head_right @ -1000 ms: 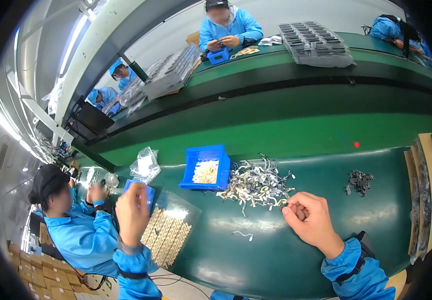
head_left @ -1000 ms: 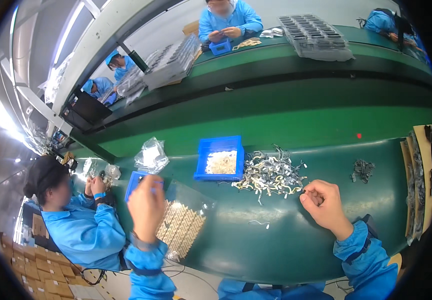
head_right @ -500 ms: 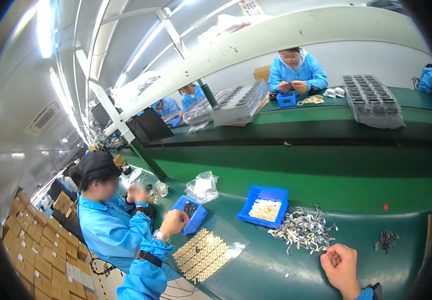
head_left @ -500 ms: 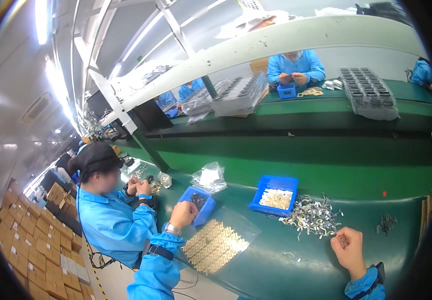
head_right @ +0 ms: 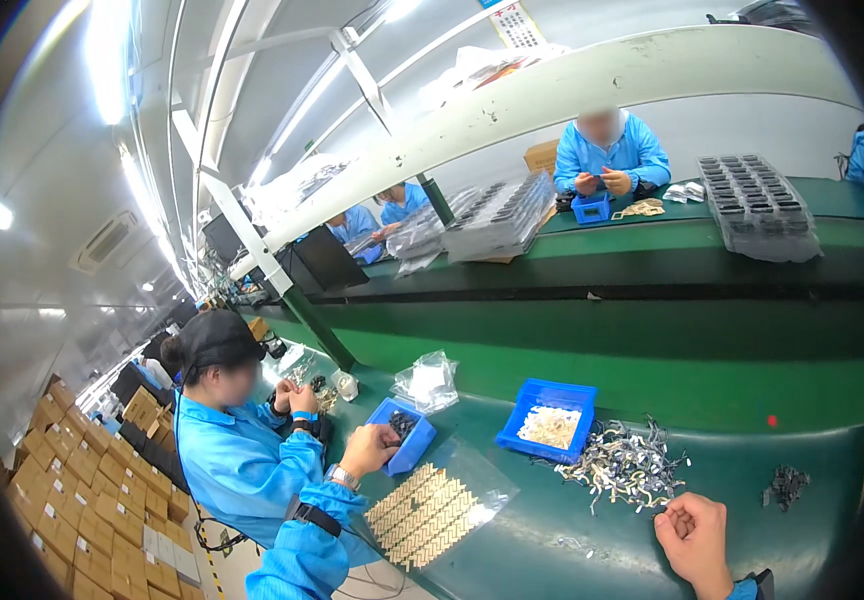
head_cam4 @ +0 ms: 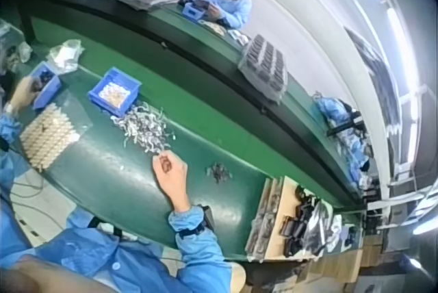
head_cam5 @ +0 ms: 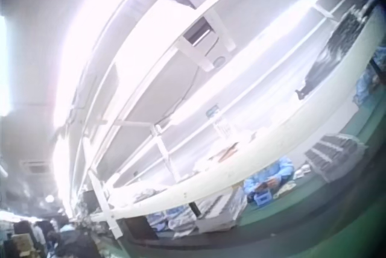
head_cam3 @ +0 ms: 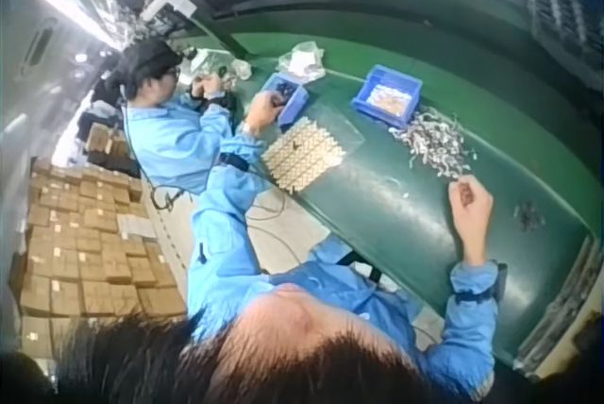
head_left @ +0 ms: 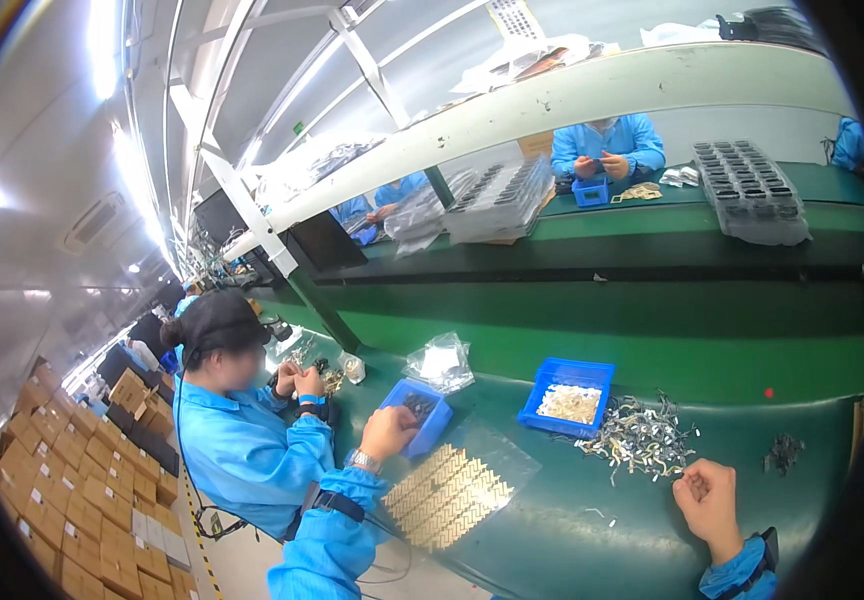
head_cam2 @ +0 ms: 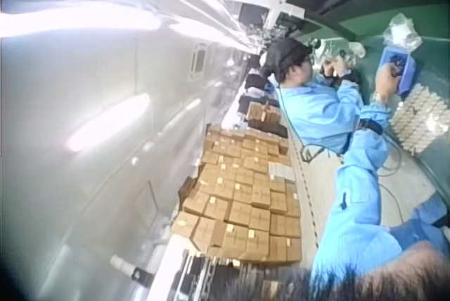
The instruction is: Assembling small plastic and metal components on a factory production line.
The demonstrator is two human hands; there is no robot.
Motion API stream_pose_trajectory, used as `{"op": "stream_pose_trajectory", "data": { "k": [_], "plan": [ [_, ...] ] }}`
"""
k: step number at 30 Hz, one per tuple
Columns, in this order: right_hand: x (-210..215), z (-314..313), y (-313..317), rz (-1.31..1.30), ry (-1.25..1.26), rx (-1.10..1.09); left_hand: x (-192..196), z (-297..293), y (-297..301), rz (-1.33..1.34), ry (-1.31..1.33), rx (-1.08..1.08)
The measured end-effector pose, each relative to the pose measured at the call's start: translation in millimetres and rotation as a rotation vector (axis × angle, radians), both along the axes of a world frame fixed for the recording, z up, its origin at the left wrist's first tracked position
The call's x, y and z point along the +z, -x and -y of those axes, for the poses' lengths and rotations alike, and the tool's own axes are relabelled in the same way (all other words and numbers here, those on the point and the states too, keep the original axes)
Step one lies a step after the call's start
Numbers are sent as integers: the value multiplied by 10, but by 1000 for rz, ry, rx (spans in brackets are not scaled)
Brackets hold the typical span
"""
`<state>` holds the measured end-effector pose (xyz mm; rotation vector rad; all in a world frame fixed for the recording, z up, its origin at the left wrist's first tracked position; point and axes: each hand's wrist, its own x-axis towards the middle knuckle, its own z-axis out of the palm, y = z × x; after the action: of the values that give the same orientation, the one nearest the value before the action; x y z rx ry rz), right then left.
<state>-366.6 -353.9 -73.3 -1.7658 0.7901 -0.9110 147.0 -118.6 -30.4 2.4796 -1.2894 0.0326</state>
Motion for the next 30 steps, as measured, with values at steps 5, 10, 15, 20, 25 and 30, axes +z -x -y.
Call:
{"op": "stream_pose_trajectory", "data": {
  "k": [5, 10, 15, 20, 25, 30],
  "plan": [
    [-22, -16, 1, 16, 5, 14, 217, -29, 163, 63, -51, 117],
    [6, 11, 66, -2, -8, 21, 395, 50, 306, 236, 112, 162],
    [105, -10, 136, -92, 133, -53, 986, 503, 1189, 118, 445, -113],
    [53, 13, -67, 55, 160, 91, 1317, 584, 2455, -91, 551, -427],
    [85, -46, -10, -5, 36, 113, 1364, 1039, 3313, -337, 352, -869],
    [2, -19, 17, 39, 130, 91, 838, 1376, 3446, -475, 260, -913]
  ]
}}
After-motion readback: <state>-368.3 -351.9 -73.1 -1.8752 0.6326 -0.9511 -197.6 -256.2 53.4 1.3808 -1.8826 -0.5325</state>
